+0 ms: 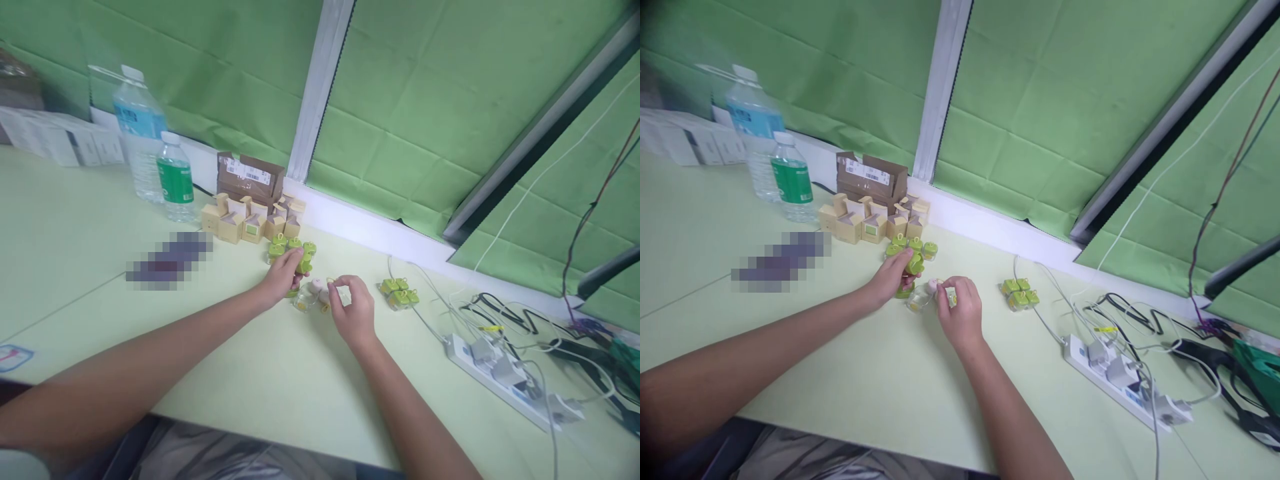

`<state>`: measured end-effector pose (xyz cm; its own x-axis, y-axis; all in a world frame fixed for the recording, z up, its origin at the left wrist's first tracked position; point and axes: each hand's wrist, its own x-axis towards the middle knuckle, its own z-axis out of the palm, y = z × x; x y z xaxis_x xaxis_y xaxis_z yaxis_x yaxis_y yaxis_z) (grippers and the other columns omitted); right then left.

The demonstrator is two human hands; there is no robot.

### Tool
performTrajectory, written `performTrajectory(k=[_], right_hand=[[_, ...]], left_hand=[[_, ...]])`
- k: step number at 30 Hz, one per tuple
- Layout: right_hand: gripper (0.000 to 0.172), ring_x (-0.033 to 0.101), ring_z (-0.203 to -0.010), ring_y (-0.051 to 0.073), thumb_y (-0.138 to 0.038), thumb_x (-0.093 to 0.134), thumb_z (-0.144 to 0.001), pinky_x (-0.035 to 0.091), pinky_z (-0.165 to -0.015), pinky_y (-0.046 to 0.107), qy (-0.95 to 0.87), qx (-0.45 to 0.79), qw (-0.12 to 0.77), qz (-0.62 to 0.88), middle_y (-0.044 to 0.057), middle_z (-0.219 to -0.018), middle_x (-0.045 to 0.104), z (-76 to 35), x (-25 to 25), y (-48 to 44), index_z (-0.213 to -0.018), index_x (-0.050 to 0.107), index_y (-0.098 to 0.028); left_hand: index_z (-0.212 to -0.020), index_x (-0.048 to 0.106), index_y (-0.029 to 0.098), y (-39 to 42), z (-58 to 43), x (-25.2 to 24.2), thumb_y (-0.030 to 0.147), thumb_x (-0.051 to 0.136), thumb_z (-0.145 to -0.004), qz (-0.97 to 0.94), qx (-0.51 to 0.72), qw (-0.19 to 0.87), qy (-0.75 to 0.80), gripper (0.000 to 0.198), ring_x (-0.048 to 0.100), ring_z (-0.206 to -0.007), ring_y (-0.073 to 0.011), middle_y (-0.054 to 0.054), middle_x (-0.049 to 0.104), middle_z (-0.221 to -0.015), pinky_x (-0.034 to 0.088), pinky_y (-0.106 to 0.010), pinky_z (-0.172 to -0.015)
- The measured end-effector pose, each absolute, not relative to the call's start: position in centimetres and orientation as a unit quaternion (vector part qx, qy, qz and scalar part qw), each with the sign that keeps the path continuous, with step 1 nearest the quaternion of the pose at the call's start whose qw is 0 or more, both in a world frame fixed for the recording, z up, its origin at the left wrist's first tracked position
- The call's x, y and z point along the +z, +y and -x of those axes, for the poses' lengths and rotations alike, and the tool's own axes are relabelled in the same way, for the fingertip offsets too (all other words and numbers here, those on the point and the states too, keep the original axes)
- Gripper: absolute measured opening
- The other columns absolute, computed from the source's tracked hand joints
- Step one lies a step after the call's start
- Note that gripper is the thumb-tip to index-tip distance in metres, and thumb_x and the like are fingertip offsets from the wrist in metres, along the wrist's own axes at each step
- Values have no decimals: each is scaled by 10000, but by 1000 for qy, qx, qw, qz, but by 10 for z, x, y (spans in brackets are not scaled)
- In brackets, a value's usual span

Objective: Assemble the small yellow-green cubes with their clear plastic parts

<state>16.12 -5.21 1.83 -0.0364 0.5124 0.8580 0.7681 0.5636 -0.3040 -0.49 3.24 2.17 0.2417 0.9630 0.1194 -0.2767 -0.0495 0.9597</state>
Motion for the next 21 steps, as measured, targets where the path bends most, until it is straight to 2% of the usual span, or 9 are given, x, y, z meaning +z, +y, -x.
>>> performTrajectory(k=[5,9,16,21], right_hand=[[44,624,-817,194,-232,552,-965,510,-752,327,-699,-100,525,475,51,-875,643,-161,13,-51,-969,570,-192],[106,629,-859,201,-230,536,-976,503,-799,336,-715,-91,507,473,57,-902,665,-160,13,-51,-1048,603,-190],[103,643,-818,199,-267,548,-968,496,-775,326,-713,-56,495,494,49,-862,688,-160,15,-54,-952,626,-202],[82,645,-811,194,-263,564,-941,495,-763,315,-705,-45,496,505,44,-864,689,-159,14,-53,-938,620,-204]], left_hand=[[-892,515,176,27,5,22,664,598,-839,-548,502,589,319,498,440,-463,-80,2,597,-657,335,-189,-410],[-895,534,174,26,5,22,651,637,-817,-571,495,581,301,494,487,-507,-84,-6,622,-744,378,-199,-432],[-1064,576,164,29,4,18,540,760,-757,-577,487,584,298,519,558,-641,-113,-38,663,-908,447,-237,-516],[-1057,532,175,25,3,18,408,861,-685,-570,476,612,273,549,614,-711,-125,-32,705,-913,494,-269,-663]])
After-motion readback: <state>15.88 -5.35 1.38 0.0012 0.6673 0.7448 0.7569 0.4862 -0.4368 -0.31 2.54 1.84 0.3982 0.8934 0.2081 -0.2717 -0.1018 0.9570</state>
